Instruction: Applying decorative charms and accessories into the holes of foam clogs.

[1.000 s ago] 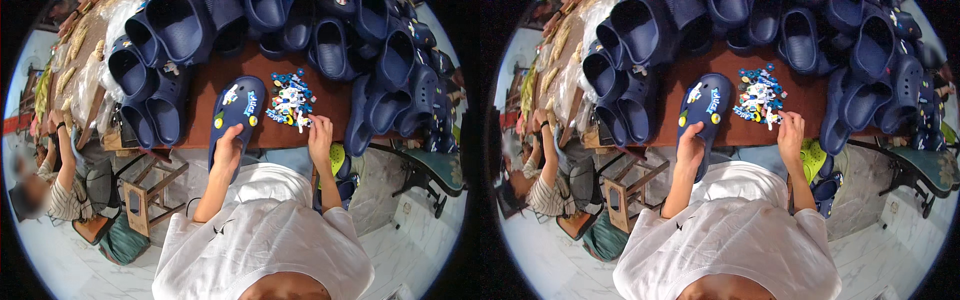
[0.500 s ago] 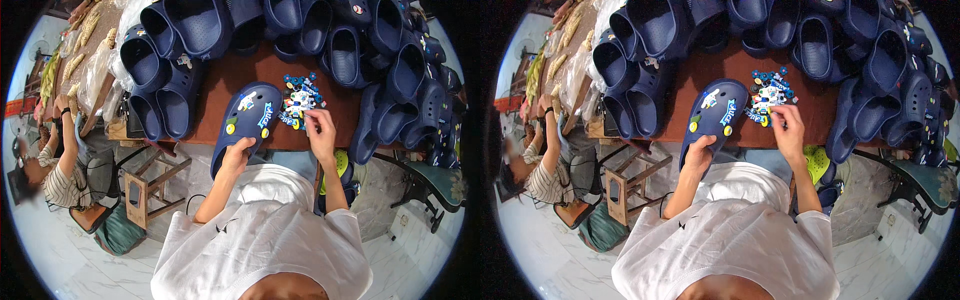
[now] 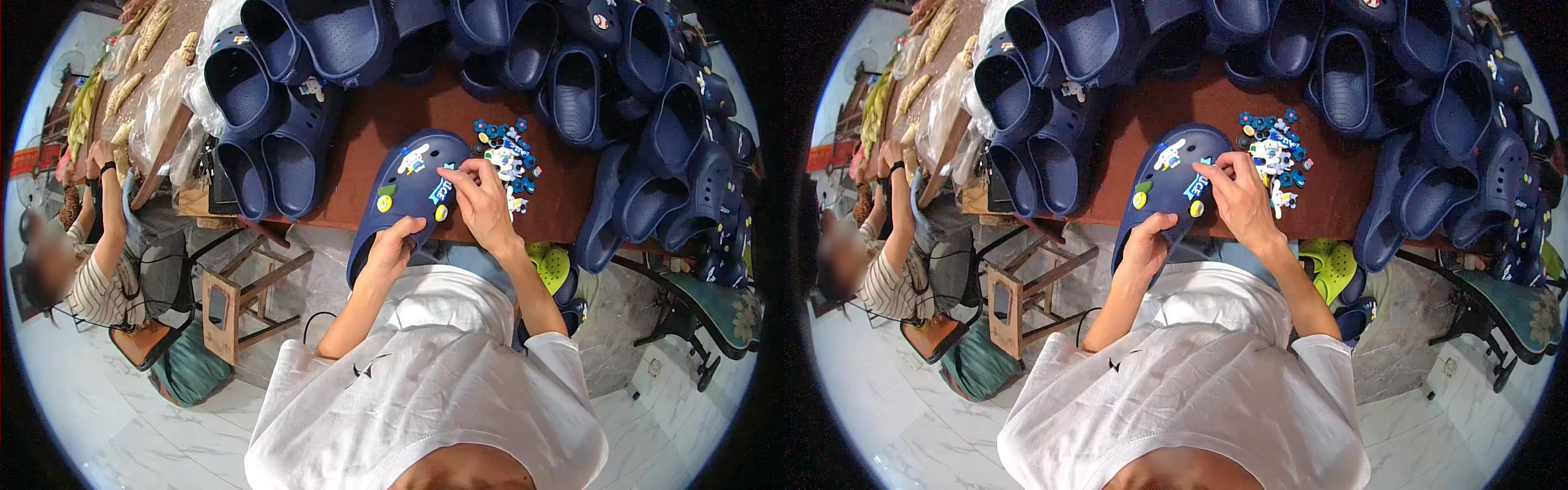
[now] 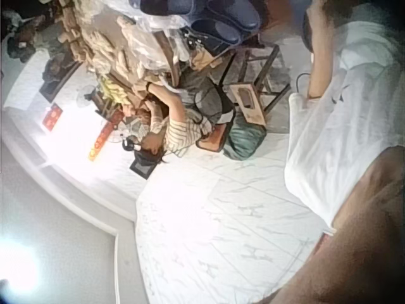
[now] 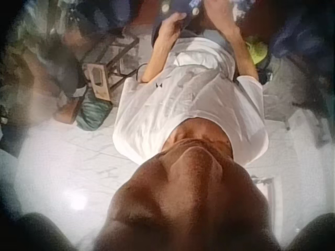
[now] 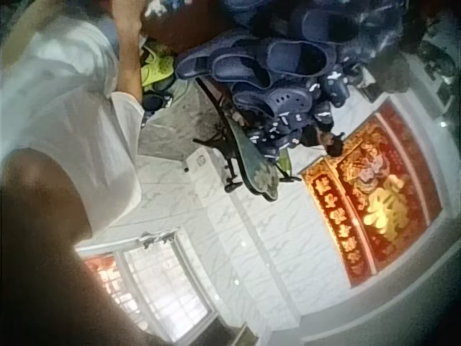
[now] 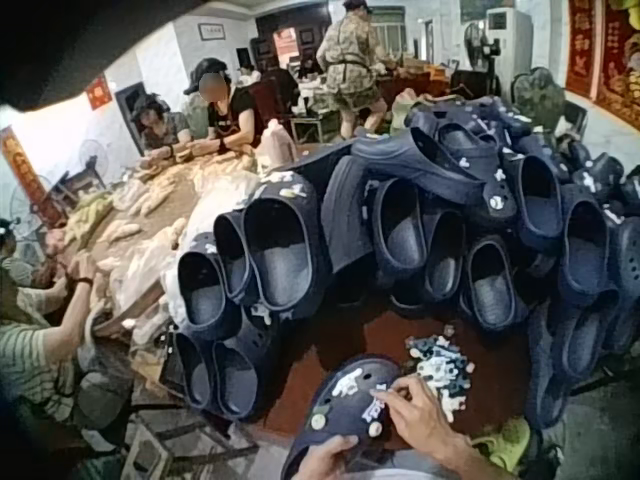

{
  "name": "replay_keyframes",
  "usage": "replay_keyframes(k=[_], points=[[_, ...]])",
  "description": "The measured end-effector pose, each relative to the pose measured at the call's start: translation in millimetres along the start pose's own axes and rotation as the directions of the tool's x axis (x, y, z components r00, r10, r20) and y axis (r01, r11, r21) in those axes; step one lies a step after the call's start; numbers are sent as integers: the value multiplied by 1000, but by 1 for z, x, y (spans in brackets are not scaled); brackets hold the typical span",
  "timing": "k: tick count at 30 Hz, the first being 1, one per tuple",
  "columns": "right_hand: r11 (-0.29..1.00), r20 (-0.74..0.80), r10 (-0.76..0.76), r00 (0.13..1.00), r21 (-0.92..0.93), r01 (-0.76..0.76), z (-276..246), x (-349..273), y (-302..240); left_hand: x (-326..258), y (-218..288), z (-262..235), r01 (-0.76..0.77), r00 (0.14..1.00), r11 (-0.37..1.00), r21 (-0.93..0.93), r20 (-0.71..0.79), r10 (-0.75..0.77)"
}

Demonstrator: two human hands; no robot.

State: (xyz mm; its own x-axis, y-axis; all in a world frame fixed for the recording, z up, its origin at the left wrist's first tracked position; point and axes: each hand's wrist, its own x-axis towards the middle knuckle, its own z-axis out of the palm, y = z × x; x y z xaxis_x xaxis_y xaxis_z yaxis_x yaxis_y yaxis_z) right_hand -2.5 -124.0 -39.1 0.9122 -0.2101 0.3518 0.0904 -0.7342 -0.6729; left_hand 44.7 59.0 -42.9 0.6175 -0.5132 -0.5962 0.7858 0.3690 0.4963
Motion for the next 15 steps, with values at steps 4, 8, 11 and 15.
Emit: replay_keyframes(k=[4,8,11,15], points=[[999,7,1,1000,-33,-1,0,-3,-3,-2,-2,-2,14,1000,1000,24,-27,-13],[999,-15,-6,1000,-40,6,1,-6,-4,-3,-3,-1,-2,999,999,36,-44,3],[999,-20,-12,1000,-40,11,1,-5,-3,-2,-4,-3,11,999,1000,24,-50,-9],[998,-24,-23,999,-52,22,1,-4,-7,-2,-3,-2,32,998,999,13,-49,-31]])
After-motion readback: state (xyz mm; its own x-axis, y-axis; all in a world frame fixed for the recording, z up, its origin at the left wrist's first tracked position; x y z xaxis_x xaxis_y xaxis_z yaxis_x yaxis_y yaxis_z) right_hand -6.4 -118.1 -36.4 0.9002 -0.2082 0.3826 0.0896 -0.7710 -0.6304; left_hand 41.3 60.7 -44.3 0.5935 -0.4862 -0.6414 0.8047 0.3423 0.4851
